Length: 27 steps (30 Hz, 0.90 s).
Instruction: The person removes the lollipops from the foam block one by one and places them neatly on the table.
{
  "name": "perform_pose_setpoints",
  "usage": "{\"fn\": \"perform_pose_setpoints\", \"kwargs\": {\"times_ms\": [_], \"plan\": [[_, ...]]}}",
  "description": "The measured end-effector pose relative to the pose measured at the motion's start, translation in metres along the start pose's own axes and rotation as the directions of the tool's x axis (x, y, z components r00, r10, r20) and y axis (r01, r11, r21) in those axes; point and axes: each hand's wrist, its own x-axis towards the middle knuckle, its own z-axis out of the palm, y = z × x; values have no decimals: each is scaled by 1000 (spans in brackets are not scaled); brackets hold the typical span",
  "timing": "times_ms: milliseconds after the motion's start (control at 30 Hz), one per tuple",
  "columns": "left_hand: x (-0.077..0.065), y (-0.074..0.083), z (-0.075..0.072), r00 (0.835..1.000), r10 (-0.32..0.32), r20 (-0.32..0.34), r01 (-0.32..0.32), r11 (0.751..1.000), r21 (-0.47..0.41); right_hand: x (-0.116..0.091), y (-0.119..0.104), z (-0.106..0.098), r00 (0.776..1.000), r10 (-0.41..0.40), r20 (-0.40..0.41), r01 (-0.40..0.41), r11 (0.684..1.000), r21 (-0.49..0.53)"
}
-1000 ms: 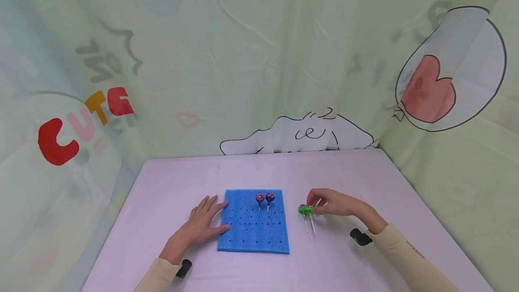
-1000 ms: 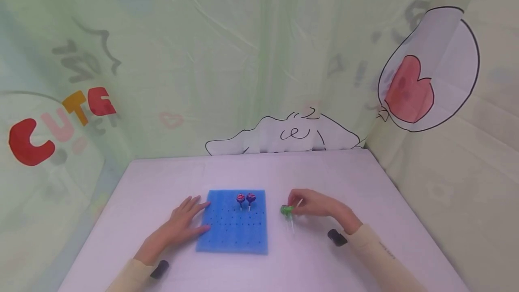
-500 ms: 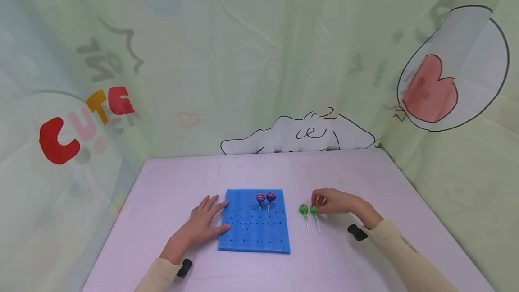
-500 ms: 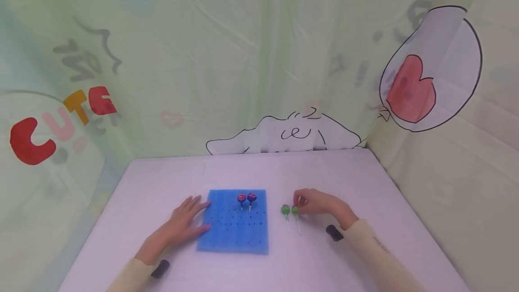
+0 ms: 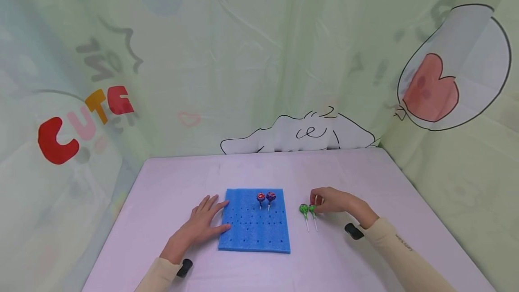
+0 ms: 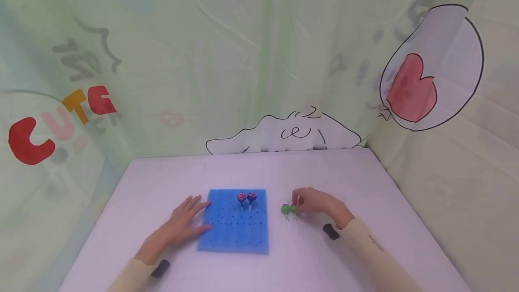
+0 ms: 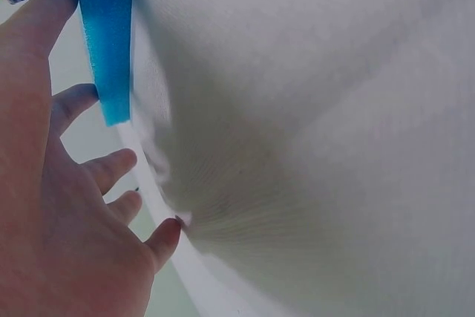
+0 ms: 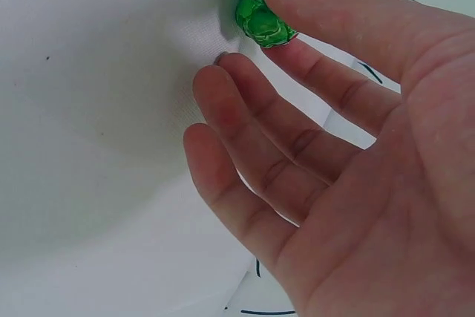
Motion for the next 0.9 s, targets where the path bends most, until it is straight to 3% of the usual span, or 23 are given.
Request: {"fn": "perform_pose_setpoints", "kwargs": {"times_ms": [500,900], "plan": [[1,2,-3,1000,-7,9,7,1000,-1,-1,-3,-5,1000,10,1,-10,1000,-22],[-1,3,-2,1000,-6,10,6,1000,1,-4,-6,-15,998,-57,-3,57,998,-32]]}}
